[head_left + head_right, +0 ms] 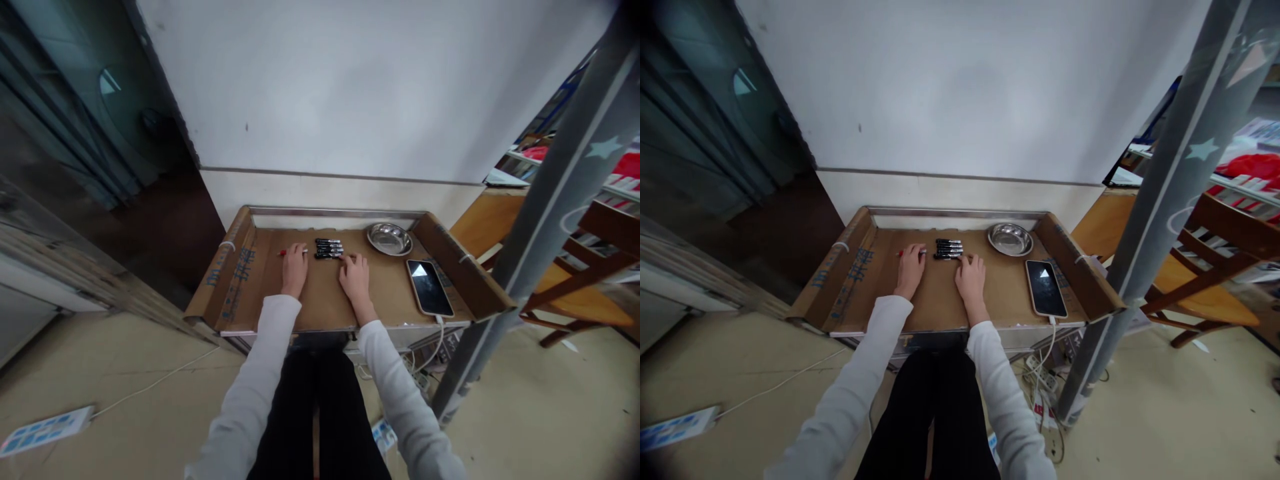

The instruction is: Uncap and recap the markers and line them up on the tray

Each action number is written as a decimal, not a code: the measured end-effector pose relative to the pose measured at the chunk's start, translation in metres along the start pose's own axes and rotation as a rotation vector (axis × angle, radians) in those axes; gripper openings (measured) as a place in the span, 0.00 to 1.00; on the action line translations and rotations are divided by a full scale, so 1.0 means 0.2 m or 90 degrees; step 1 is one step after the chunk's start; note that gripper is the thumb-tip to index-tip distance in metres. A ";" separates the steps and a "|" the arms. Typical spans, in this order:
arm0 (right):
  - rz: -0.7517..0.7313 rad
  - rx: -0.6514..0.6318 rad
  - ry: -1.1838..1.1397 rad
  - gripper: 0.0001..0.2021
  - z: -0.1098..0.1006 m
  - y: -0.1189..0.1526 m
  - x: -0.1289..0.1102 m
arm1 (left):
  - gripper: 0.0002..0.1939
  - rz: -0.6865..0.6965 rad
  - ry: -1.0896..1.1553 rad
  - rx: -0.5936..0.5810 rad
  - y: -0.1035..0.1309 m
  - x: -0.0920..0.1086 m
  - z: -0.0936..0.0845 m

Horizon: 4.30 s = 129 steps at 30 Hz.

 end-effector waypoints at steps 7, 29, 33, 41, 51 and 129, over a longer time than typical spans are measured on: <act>0.012 0.007 0.035 0.11 0.01 -0.01 0.01 | 0.10 0.252 0.045 -0.110 0.06 0.17 0.02; 0.049 -0.022 0.045 0.10 0.02 0.01 0.04 | 0.08 0.215 0.078 -0.143 0.04 0.15 0.04; 0.071 -0.007 0.049 0.11 0.02 0.01 0.06 | 0.09 0.274 0.082 -0.166 0.05 0.18 0.03; 0.021 -0.025 0.001 0.11 0.02 0.00 0.03 | 0.06 0.232 0.124 -0.159 0.03 0.16 0.03; -0.112 -0.094 -0.175 0.11 0.02 -0.01 -0.04 | 0.07 0.212 0.234 -0.173 0.04 0.16 0.01; 0.023 -0.031 0.012 0.10 0.02 0.01 0.05 | 0.11 0.229 0.241 -0.271 0.11 0.14 -0.03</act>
Point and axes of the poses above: each hand's wrist, its own y-axis away from the middle knuckle, its own z-axis out of the palm, x = y × z, the point moved 5 cm from there along -y, towards the middle knuckle, and after that the axes turned 8 degrees about -y, right-handed, at the moved point
